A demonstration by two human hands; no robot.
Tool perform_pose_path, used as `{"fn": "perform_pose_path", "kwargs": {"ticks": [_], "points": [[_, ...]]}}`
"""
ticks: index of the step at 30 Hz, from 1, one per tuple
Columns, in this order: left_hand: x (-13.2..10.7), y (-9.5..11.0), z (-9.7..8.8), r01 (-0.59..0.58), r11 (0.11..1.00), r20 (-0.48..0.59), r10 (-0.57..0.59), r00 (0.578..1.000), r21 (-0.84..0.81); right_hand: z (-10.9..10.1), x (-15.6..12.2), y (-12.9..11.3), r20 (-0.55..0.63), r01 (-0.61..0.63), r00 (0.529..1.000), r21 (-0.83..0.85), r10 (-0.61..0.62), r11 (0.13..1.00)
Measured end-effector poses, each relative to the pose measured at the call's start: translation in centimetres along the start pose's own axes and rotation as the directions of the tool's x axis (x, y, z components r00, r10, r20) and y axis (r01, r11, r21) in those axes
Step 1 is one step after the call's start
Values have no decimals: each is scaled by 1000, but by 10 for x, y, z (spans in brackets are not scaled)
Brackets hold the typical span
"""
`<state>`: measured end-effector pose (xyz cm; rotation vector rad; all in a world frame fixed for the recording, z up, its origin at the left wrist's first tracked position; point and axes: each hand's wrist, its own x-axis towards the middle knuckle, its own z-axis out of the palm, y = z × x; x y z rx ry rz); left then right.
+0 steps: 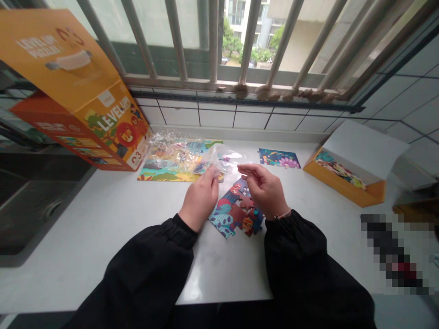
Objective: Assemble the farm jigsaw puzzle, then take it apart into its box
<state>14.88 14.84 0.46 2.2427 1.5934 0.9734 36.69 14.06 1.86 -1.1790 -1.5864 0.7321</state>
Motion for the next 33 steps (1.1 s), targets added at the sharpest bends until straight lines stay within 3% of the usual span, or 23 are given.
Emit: {"fn": "perform_pose_path", "kwargs": {"ticks": [2,4,8,11,15,23,27,30,33], "points": [[8,-14,-1,-34,999,-32,34,999,13,-9,2,3,-78,-15,997,-139,5,990],[13,-27,-2,-25,999,-26,26,999,43,-17,4,11,-85,-61,996,-308,36,950],[16,-38,-4,-3,998,-72,7,997,56,-22,5,28,103,-10,990,-614,94,789],[11,-31,-3,-12,998,-155,21,988,58,-15,0,32,203,66,973,-712,114,699],[1,-12,0,-59,996,-194,70,978,60,-7,-2,33,253,77,957,-692,142,718],[-10,-2,18,-140,960,-33,136,990,-244,-4,1,32,274,66,956,-555,108,829],[-6,-2,12,-154,977,33,161,986,-150,-2,0,24,283,7,947,-483,149,876],[-5,2,4,-185,981,170,192,967,-55,-2,0,22,274,-59,940,-453,202,889],[-7,5,1,-168,985,311,146,939,44,-2,0,20,273,-119,928,-431,255,894]]}}
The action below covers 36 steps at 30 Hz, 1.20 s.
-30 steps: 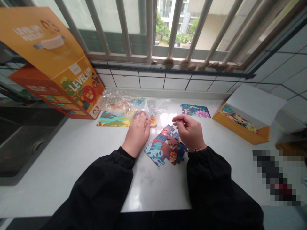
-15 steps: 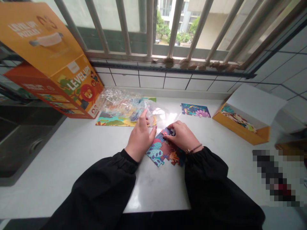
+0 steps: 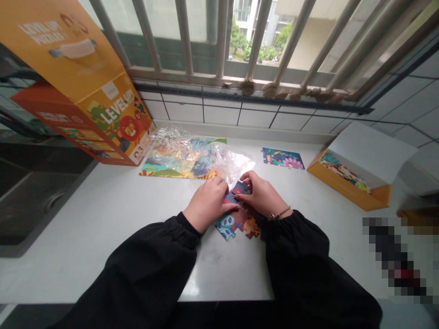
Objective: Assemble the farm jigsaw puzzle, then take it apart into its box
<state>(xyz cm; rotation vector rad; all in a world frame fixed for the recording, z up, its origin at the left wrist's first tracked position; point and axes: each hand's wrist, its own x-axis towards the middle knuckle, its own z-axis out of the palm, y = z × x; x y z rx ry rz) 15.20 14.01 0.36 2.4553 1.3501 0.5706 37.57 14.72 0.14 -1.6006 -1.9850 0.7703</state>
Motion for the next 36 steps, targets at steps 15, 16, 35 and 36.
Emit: {"fn": "perform_pose_path", "kwargs": {"ticks": [15,16,35,36], "points": [[3,-3,2,161,933,105,-133,985,-322,-6,0,-16,-67,80,997,674,-47,735],[3,-3,2,167,913,105,-137,985,-372,-8,0,-16,-93,75,996,706,-14,704],[10,-4,12,291,240,229,-255,940,-926,0,4,-10,-165,173,978,268,-131,948],[10,-5,14,292,232,230,-260,938,-928,1,4,-9,-200,190,970,245,-142,951]]}}
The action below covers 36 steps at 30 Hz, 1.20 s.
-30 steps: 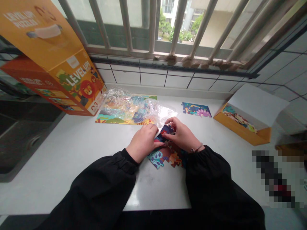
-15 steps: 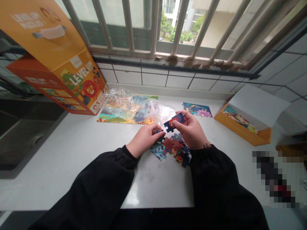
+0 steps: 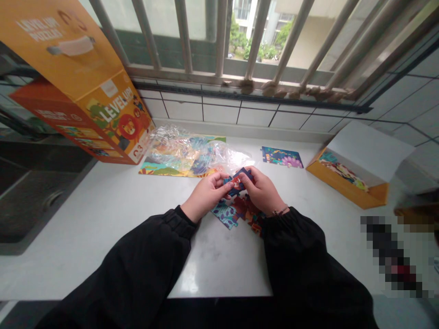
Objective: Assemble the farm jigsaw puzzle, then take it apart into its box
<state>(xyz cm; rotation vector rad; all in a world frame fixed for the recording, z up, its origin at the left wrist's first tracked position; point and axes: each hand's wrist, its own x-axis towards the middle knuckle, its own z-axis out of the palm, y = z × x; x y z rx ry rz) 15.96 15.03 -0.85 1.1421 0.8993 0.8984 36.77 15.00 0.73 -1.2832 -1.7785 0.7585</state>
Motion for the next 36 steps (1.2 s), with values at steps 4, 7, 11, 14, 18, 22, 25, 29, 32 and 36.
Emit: {"fn": "perform_pose_path", "kwargs": {"ticks": [4,7,11,14,18,22,25,29,32,36], "points": [[3,-5,-2,45,999,-77,-46,996,-21,0,-1,3,-85,-3,996,59,8,998],[3,-6,-2,40,995,-68,-46,997,-86,2,-2,3,10,-69,998,149,68,986],[0,-2,1,-52,988,-10,51,999,-148,2,-2,1,-2,-100,995,60,100,993],[-3,5,2,-108,994,37,108,993,-25,1,-1,0,52,-93,994,28,91,995],[-10,23,-10,-226,794,75,223,972,565,-1,-2,-1,108,-99,989,8,98,995],[-19,34,-32,-281,419,245,139,959,863,-1,-2,1,101,-116,987,-88,125,989],[-24,33,-44,-391,408,406,51,912,825,0,-1,2,116,-132,983,-110,144,985],[-26,31,-46,-386,443,428,6,904,809,1,-2,3,157,-123,977,-140,144,983],[-26,32,-43,-365,475,416,-5,909,801,1,-2,4,162,-108,978,-155,134,982],[-24,33,-41,-288,546,363,-31,931,787,-1,-2,3,149,-119,979,-125,137,985]]}}
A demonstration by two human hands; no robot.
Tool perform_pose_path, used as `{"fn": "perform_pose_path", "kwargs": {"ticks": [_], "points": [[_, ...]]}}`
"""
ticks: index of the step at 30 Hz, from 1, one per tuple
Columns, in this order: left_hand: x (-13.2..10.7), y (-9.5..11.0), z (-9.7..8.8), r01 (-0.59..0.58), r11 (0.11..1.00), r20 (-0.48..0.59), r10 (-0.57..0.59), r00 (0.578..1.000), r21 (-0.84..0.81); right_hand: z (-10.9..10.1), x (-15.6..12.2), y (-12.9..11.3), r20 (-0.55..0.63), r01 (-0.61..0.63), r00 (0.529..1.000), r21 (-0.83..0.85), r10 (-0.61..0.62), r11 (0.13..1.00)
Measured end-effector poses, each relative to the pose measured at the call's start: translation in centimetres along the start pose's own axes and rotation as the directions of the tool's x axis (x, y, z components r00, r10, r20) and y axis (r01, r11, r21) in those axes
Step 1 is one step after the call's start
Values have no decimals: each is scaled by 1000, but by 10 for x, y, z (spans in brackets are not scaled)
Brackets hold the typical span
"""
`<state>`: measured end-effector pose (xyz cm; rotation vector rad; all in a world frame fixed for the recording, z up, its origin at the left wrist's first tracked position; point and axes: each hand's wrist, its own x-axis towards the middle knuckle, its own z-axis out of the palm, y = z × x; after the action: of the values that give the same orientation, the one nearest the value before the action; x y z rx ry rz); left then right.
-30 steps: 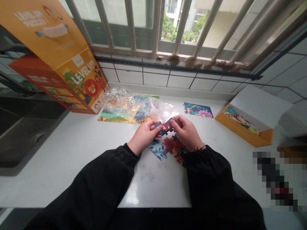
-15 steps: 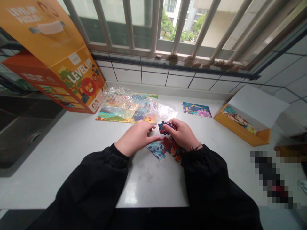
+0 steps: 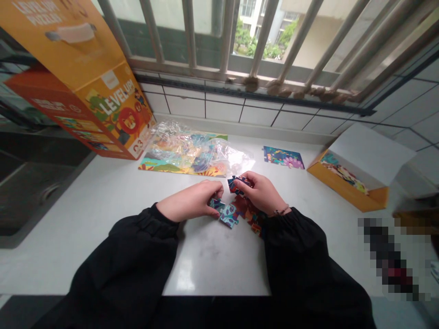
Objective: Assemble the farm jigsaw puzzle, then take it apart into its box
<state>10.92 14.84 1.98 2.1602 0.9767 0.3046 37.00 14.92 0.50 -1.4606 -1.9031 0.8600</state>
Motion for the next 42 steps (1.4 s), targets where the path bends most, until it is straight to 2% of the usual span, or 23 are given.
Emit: {"fn": "perform_pose_path", "kwargs": {"ticks": [5,7,10,14,17,21,25,29,31,34,37,40,42], "points": [[4,0,-3,57,988,-86,-70,994,-145,-5,-4,-10,34,-20,999,249,12,968],[5,1,-2,76,959,-114,-111,987,-271,-5,-6,-13,91,-59,995,370,27,927],[9,4,4,94,837,-108,-179,978,-540,-1,-7,-13,166,-115,985,438,45,891],[16,9,18,18,633,-179,-245,953,-774,6,-3,-7,93,-55,995,368,23,928],[18,9,25,13,579,-167,-258,952,-816,7,-2,-5,64,-34,998,315,14,949],[17,7,22,17,531,-150,-270,951,-847,5,-4,-6,194,-71,981,420,-13,905],[16,4,14,-11,443,-196,-373,907,-897,3,-5,-6,271,-110,962,430,-12,896],[16,0,8,-2,414,-213,-464,860,-910,5,-4,-4,176,-21,984,316,-37,949],[16,-3,8,14,432,-213,-473,855,-902,7,-4,-3,143,2,989,270,-43,963],[16,-8,11,33,491,-231,-467,854,-871,10,-3,-2,111,-20,994,308,-16,951],[18,-8,18,53,524,-213,-435,875,-850,11,-3,-4,-34,-17,999,360,31,933],[21,-2,26,41,480,-160,-371,915,-876,13,-4,-10,-189,33,982,288,23,957],[21,4,31,41,456,-121,-321,939,-889,14,-5,-14,-229,61,973,223,-9,973]]}}
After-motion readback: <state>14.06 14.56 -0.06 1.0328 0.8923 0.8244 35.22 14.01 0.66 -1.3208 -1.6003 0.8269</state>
